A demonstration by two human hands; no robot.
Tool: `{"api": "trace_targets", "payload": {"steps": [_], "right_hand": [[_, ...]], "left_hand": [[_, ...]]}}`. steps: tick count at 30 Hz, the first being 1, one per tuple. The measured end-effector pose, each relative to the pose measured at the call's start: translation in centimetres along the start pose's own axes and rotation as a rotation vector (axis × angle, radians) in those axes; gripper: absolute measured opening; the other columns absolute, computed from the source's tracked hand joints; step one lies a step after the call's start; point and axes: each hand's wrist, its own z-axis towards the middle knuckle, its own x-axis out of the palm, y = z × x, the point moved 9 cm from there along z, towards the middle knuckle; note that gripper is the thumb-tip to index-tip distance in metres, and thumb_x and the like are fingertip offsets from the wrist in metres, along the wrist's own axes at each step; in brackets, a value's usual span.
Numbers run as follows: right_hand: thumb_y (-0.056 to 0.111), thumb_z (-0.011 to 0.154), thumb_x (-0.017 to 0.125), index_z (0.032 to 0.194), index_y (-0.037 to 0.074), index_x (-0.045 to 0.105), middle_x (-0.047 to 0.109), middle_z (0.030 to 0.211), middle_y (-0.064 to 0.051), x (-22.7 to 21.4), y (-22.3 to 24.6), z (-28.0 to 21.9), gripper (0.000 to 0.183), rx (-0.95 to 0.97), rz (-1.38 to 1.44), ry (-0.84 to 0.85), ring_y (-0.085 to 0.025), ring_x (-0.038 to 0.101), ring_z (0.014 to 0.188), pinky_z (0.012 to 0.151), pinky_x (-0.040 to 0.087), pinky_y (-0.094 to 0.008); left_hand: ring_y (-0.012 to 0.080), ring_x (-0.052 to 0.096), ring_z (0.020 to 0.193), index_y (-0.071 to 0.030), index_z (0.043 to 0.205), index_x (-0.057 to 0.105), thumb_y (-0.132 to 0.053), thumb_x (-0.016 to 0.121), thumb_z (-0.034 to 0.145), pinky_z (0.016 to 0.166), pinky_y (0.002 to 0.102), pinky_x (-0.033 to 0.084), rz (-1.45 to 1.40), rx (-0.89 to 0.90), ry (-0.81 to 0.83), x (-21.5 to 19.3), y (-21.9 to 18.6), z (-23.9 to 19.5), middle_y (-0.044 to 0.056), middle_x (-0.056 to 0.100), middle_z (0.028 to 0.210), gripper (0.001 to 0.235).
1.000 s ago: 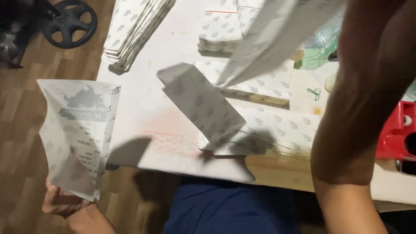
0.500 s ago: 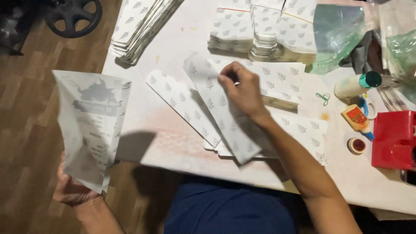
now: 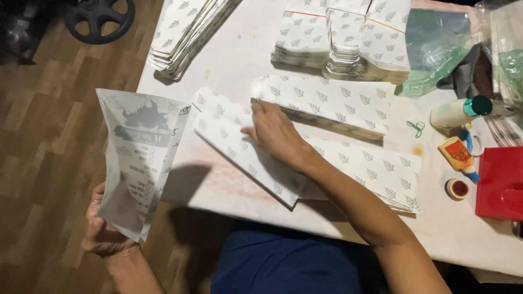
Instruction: Folding pre-printed paper sheets into a specific shape and stacking them on a table.
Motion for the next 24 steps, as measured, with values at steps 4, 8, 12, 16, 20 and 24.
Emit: {"api": "trace_targets", "payload": {"steps": [4, 8, 12, 16, 20, 24], "right_hand": [[0.05, 0.088, 0.078, 0.128, -0.006, 0.055, 0.06, 0.114, -0.024, 3.4, -2.7, -1.2, 0.073, 0.18, -0.259, 0.164, -0.042, 0.055, 0.097, 0.078, 0.047, -0.055], [0.033, 0.082, 0.085, 0.115, -0.002, 0.061, 0.064, 0.104, -0.02, 3.1, -3.0, -0.7, 0.053, 0.182, -0.224, 0.082, -0.039, 0.057, 0.096, 0.077, 0.049, -0.051], [0.014, 0.092, 0.067, 0.119, 0.005, 0.059, 0.06, 0.105, -0.017, 2.7, -2.6, -0.9, 0.029, 0.179, -0.013, 0.068, -0.045, 0.064, 0.086, 0.066, 0.051, -0.058], [0.05, 0.079, 0.087, 0.115, -0.004, 0.057, 0.061, 0.119, -0.022, 1.6, -0.6, -0.7, 0.072, 0.162, -0.06, 0.223, -0.038, 0.062, 0.096, 0.07, 0.053, -0.052], [0.015, 0.071, 0.087, 0.133, 0.01, 0.039, 0.06, 0.109, -0.02, 1.9, 0.8, -1.4, 0.079, 0.226, 0.18, 0.402, -0.038, 0.061, 0.096, 0.074, 0.048, -0.049], [0.01, 0.072, 0.074, 0.127, 0.016, 0.051, 0.048, 0.073, 0.001, 0.2, 1.1, -1.4, 0.06, 0.187, 0.492, 0.313, -0.018, 0.047, 0.068, 0.064, 0.037, -0.033]], "left_hand": [[0.0429, 0.056, 0.132, 0.003, 0.137, 0.058, -0.022, 0.082, 0.072, 0.112, 0.055, 0.047, -0.028, -0.011, 0.026, 0.1, 0.1, 0.0, 0.028, 0.059, 0.142, 0.074], [0.0409, 0.058, 0.129, 0.001, 0.136, 0.058, -0.025, 0.082, 0.073, 0.106, 0.052, 0.053, 0.018, -0.016, 0.038, 0.1, 0.2, 0.3, 0.027, 0.059, 0.139, 0.072], [0.0379, 0.058, 0.129, -0.001, 0.133, 0.062, -0.032, 0.084, 0.063, 0.102, 0.049, 0.056, 0.091, 0.022, 0.02, 1.2, -0.1, 0.2, 0.024, 0.063, 0.135, 0.08], [0.039, 0.053, 0.138, -0.005, 0.136, 0.064, -0.023, 0.074, 0.076, 0.108, 0.049, 0.05, 0.002, 0.006, 0.091, -0.2, -0.1, 0.2, 0.023, 0.058, 0.145, 0.064], [0.0369, 0.045, 0.149, -0.026, 0.114, 0.073, -0.047, 0.078, 0.083, 0.114, 0.053, 0.048, 0.178, 0.121, 0.25, 2.2, -1.0, 0.0, 0.007, 0.056, 0.148, 0.037], [0.0366, 0.046, 0.155, -0.017, 0.134, 0.07, -0.031, 0.07, 0.076, 0.12, 0.055, 0.043, 0.112, 0.055, 0.091, 1.2, -1.3, -0.3, 0.017, 0.056, 0.154, 0.06]]}}
